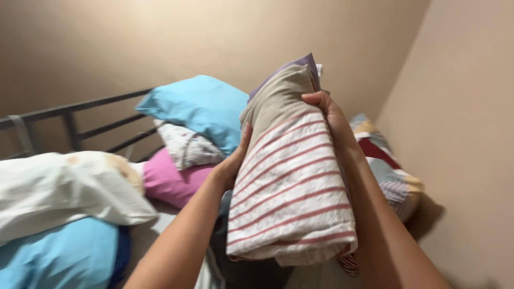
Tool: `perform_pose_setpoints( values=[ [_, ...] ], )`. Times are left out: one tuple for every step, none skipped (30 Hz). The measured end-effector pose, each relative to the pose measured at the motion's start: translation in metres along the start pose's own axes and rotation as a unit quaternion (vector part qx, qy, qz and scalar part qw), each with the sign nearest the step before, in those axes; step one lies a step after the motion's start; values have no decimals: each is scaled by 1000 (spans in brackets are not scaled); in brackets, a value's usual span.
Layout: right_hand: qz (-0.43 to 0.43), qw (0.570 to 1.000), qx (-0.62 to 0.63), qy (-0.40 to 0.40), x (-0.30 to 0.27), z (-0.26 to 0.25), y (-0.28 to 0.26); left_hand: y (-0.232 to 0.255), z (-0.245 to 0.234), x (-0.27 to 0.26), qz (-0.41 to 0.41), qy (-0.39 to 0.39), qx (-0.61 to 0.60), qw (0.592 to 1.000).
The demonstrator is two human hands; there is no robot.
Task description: Removing a pillowcase from a pillow and folding bedding on a bed.
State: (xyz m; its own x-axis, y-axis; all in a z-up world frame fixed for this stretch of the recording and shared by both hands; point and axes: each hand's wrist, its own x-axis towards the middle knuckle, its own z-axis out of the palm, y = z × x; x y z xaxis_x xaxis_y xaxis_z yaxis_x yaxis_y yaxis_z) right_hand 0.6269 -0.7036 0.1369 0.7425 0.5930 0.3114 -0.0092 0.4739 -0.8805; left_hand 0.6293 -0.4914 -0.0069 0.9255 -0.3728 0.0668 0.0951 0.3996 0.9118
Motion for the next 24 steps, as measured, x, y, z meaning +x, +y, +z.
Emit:
perform_pose_setpoints(
  values=[
    [5,1000,5,-10,13,9,7,3,-6,-25,4,11,1,1000],
    [11,999,45,-22,25,18,14,5,-9,-46,19,40,19,999],
    [18,996,84,-34,38,27,22,4,-11,-66,35,69,38,996],
    [23,995,88,-40,51,32,37,9,-18,-84,49,94,55,993],
    [42,992,94,-66,65,37,54,14,-27,-102,62,120,73,988],
    [59,989,99,-91,79,41,69,21,-35,-117,76,143,90,983],
    [63,988,101,-96,87,48,89,27,-47,-131,89,166,107,976],
    [-36,995,66,-72,95,55,108,34,-58,-143,102,190,125,968],
    [-135,989,30,-49,103,60,126,41,-68,-154,115,213,144,960],
    [-132,989,33,-52,97,79,135,46,-85,-163,126,235,161,950],
    [-67,993,78,-59,91,98,145,52,-102,-173,137,257,179,940],
    [0,990,123,-66,86,117,155,59,-118,-183,147,279,196,928],
    [4,990,126,-69,112,104,188,65,-151,-188,156,301,214,916],
    [23,983,167,-78,137,92,222,69,-184,-195,164,323,231,903],
    [43,974,208,-86,163,81,258,72,-217,-200,172,345,248,889],
    [48,972,211,-88,176,72,289,60,-246,-205,169,351,248,887],
    [32,975,209,-63,189,63,321,49,-276,-210,144,407,281,857],
    [16,978,206,-36,200,51,353,33,-305,-213,116,459,311,824],
    [22,977,208,-35,187,57,357,20,-314,-215,112,463,308,823],
    [81,978,191,-22,175,60,359,6,-324,-213,95,480,281,826],
    [140,975,174,-10,163,63,361,-8,-333,-211,78,497,254,826],
    [145,974,173,-6,153,56,362,-28,-340,-203,74,497,249,828],
    [218,967,132,18,143,48,363,-47,-347,-194,75,499,247,828],
    [292,951,92,42,131,40,365,-69,-353,-187,74,501,244,827]
  ],
)
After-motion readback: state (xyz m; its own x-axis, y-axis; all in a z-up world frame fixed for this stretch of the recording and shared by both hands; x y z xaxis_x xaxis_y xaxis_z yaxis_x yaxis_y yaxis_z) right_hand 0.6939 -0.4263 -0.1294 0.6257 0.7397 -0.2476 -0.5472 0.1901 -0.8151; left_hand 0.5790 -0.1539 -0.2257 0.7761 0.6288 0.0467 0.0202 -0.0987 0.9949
